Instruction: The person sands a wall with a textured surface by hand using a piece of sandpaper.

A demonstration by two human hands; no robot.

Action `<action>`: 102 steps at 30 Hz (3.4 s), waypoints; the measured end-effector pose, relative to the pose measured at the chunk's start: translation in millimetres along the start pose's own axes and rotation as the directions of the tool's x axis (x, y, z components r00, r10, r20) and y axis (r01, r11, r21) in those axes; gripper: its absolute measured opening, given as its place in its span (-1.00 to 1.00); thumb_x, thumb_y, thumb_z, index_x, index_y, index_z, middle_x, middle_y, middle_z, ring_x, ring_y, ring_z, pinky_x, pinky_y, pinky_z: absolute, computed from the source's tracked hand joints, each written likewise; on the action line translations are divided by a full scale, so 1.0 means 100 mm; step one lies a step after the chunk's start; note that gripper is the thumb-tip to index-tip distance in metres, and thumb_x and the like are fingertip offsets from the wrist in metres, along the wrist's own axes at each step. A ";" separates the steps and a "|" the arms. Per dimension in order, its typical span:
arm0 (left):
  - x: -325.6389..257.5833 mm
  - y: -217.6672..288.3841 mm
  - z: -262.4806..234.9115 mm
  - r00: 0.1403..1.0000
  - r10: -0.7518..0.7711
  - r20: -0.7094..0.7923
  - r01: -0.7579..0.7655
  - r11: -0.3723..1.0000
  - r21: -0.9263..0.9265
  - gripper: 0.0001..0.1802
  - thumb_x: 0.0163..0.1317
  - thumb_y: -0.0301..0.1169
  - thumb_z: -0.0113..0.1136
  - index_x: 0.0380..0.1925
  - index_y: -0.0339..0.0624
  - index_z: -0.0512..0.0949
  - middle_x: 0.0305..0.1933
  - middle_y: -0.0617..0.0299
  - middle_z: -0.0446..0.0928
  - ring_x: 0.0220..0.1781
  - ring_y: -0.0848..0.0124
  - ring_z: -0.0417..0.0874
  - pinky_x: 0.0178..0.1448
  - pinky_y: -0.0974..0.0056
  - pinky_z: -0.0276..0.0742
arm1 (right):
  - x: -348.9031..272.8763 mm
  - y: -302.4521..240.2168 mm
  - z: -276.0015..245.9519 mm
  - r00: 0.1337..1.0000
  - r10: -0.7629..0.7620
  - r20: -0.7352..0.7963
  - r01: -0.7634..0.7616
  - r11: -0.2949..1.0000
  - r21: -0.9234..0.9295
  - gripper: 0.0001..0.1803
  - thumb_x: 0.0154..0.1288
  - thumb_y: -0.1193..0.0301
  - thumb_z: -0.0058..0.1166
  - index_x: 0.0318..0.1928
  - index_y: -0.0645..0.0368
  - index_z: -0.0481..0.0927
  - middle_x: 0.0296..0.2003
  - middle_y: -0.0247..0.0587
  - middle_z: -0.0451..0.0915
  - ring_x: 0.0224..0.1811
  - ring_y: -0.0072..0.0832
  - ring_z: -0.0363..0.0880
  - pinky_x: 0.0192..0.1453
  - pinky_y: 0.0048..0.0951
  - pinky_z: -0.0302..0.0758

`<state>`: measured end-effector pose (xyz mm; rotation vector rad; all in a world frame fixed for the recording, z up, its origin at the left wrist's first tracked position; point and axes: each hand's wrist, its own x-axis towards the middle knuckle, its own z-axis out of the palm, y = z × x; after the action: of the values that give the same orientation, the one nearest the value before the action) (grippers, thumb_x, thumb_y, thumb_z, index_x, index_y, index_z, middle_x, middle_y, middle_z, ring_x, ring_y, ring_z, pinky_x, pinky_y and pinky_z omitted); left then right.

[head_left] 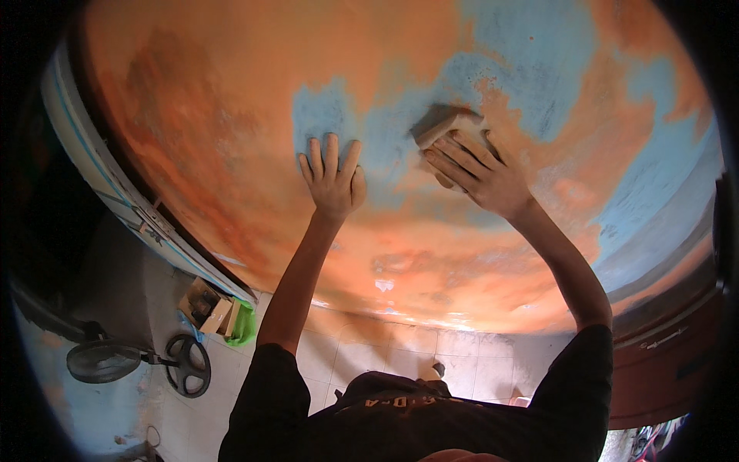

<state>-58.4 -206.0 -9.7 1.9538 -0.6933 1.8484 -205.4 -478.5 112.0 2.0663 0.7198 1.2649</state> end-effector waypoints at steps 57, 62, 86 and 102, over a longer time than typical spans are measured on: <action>-0.06 5.05 0.31 0.815 0.358 0.455 -0.141 0.885 -0.443 -0.43 0.44 0.01 0.01 0.38 0.12 0.43 0.58 -0.43 -0.53 0.50 -0.49 -0.74 0.21 -0.58 -0.93 | -4.39 -0.31 -0.74 0.097 0.945 0.312 -0.993 0.072 0.091 -0.46 0.56 0.36 -0.21 0.49 0.00 0.21 0.47 0.14 0.15 0.47 0.07 0.18 0.42 -0.04 0.24; -0.24 5.51 0.45 0.735 0.433 0.521 -0.075 0.816 -0.573 -0.39 0.43 0.01 0.03 0.43 0.13 0.36 0.60 -0.29 -0.61 0.40 -0.53 -0.93 0.07 -0.62 -1.01 | -4.61 0.03 -0.78 -0.135 0.968 0.210 -0.938 -0.193 0.286 -0.41 0.53 0.43 -0.15 0.52 0.01 0.14 0.48 0.19 0.11 0.52 0.13 0.08 0.49 0.05 0.15; -0.31 5.64 0.30 0.844 0.425 0.328 -0.203 0.818 -0.538 -0.53 0.41 -0.13 0.08 0.29 0.15 0.55 0.65 -0.14 -0.43 0.62 -0.30 -0.45 0.42 -0.40 -0.84 | -4.66 0.36 -0.72 0.238 0.954 0.184 -0.971 0.235 0.036 -0.23 0.47 0.32 -0.21 0.54 0.34 -0.16 0.55 0.33 -0.30 0.60 0.25 -0.50 0.57 0.25 -0.38; 0.84 7.05 0.41 0.849 0.153 0.505 0.089 0.901 -0.424 -0.47 0.42 -0.06 0.04 0.38 0.28 0.43 0.63 -0.12 -0.14 0.56 -0.49 -0.51 0.26 -0.60 -0.83 | -5.41 2.64 -1.78 0.782 0.582 0.224 -0.603 0.797 0.035 -0.40 0.38 0.26 -0.06 0.44 -0.17 0.37 0.47 -0.14 0.27 0.56 -0.08 0.11 0.50 0.36 -0.32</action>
<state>-429.3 -811.6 20.6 2.1364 -1.1909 1.0147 -546.2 -1002.3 55.5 2.5810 0.0148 1.3173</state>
